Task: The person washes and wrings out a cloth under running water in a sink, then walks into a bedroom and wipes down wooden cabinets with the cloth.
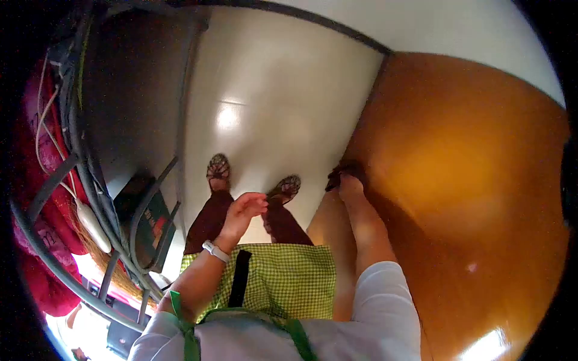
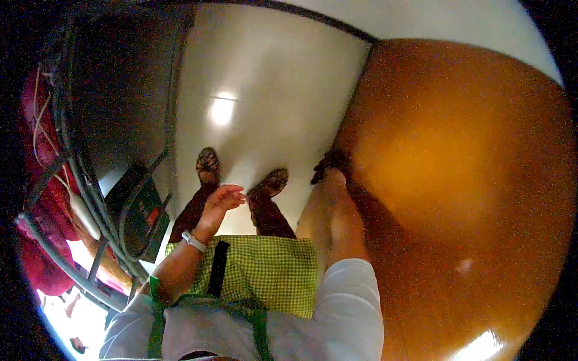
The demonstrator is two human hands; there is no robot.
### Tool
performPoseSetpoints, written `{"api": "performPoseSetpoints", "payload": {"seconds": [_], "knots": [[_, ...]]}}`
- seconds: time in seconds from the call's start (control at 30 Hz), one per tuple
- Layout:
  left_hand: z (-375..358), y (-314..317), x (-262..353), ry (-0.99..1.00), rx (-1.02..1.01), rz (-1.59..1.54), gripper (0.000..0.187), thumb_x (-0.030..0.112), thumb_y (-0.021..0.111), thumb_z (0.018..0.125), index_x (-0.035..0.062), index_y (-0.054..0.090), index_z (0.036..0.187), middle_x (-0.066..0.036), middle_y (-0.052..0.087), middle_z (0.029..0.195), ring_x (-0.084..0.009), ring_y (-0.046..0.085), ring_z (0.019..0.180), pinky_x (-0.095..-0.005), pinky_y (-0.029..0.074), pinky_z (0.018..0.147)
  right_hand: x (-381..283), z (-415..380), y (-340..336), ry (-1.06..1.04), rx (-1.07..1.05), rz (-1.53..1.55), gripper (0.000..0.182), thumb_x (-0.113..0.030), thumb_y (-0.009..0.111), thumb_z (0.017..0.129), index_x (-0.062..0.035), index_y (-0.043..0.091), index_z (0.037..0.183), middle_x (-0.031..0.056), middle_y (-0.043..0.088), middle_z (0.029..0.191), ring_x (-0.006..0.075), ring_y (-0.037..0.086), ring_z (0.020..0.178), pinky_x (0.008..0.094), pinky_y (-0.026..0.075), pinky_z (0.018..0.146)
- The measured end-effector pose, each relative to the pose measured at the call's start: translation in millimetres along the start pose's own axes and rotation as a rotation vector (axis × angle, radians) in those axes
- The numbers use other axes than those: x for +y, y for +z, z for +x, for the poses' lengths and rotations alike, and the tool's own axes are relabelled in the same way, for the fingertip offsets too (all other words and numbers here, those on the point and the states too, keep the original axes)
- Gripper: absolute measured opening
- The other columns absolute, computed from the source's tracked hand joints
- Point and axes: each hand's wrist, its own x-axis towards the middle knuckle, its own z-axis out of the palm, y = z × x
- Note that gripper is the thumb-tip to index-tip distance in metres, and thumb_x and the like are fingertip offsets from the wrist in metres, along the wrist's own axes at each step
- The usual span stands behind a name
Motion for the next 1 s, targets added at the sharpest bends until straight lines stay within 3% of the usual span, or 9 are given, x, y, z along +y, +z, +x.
{"api": "performPoseSetpoints", "payload": {"seconds": [0.13,0.23,0.3,0.43,0.5,0.67,0.83,0.97,1.0], "knots": [[-24.1,18.3,19.1,-0.044,0.006,0.014,0.026,0.022,0.052,0.086,0.0057,0.054,0.106,-0.008,0.059,0.094,-0.0172,0.057,0.088,-0.0293,0.044,0.08,53.6,36.0,-151.8,0.264,0.158,-0.24,0.037,-0.022,0.046,0.085,-0.0043,0.047,0.118,0.0133,0.044,0.126,0.0267,0.047,0.111,0.0336,0.041,0.09],[-42.5,31.2,11.0,0.007,-0.061,-0.024,0.027,0.025,0.053,0.087,0.0057,0.054,0.105,-0.008,0.059,0.094,-0.0169,0.057,0.087,-0.0291,0.044,0.08,122.0,46.3,-258.2,0.415,0.265,0.061,0.044,-0.017,0.043,0.084,-0.0081,0.038,0.127,0.0129,0.042,0.127,0.029,0.043,0.115,0.0365,0.037,0.095],[-39.1,30.7,7.6,-0.028,-0.079,-0.013,0.024,0.021,0.054,0.086,0.0057,0.054,0.105,-0.007,0.059,0.093,-0.0167,0.057,0.086,-0.0288,0.045,0.08,142.5,48.4,-290.4,0.25,0.487,-0.604,0.046,-0.015,0.043,0.083,-0.0102,0.036,0.128,0.0127,0.041,0.128,0.0301,0.044,0.114,0.0373,0.037,0.095],[-10.4,2.0,10.9,0.098,-0.02,0.039,0.025,0.017,0.053,0.084,0.0072,0.054,0.107,-0.005,0.058,0.097,-0.0168,0.055,0.092,-0.0302,0.044,0.081,87.5,23.9,-336.1,0.367,0.197,-0.189,0.046,-0.023,0.042,0.085,-0.0078,0.036,0.128,0.014,0.046,0.125,0.0263,0.043,0.116,0.0355,0.039,0.095],[-14.2,3.9,8.8,0.015,0.017,0.037,0.025,0.013,0.054,0.084,0.004,0.053,0.107,-0.005,0.058,0.096,-0.0136,0.055,0.088,-0.0295,0.043,0.082,71.0,-16.1,-347.9,0.399,0.068,-0.07,0.045,-0.022,0.041,0.085,-0.0074,0.037,0.127,0.0141,0.046,0.124,0.026,0.042,0.117,0.0363,0.038,0.095],[-75.3,27.7,-26.9,0.021,-0.069,0.133,0.023,0.014,0.053,0.085,0.0045,0.054,0.106,-0.005,0.059,0.095,-0.0127,0.056,0.087,-0.0277,0.044,0.079,122.0,-143.3,-406.9,0.311,0.302,-0.335,0.045,-0.034,0.045,0.083,-0.013,0.045,0.122,0.0086,0.05,0.121,0.0265,0.046,0.111,0.0368,0.038,0.094],[-216.2,79.0,39.0,0.096,-0.13,0.227,0.023,0.006,0.053,0.082,0.005,0.055,0.105,-0.006,0.059,0.093,-0.0122,0.057,0.084,-0.0261,0.046,0.076,183.0,-341.2,-527.7,0.533,0.359,-0.334,0.054,-0.037,0.037,0.087,-0.0112,0.028,0.134,0.0174,0.037,0.131,0.0311,0.041,0.118,0.0409,0.034,0.098],[-262.4,60.7,30.4,0.085,-0.136,0.214,0.024,0.008,0.051,0.083,0.0058,0.055,0.106,-0.005,0.059,0.094,-0.0119,0.057,0.083,-0.0246,0.045,0.073,154.3,-375.9,-508.7,0.483,0.458,-0.342,0.054,-0.036,0.033,0.089,-0.0085,0.026,0.135,0.0166,0.03,0.136,0.031,0.034,0.123,0.0393,0.029,0.101],[-270.2,52.7,22.1,0.077,-0.124,0.202,0.024,0.01,0.051,0.083,0.006,0.055,0.106,-0.005,0.059,0.094,-0.0119,0.056,0.083,-0.024,0.044,0.073,143.1,-363.3,-471.3,0.442,0.45,-0.568,0.053,-0.036,0.029,0.09,-0.0082,0.026,0.135,0.0139,0.027,0.138,0.0294,0.028,0.126,0.0385,0.025,0.104]]}}
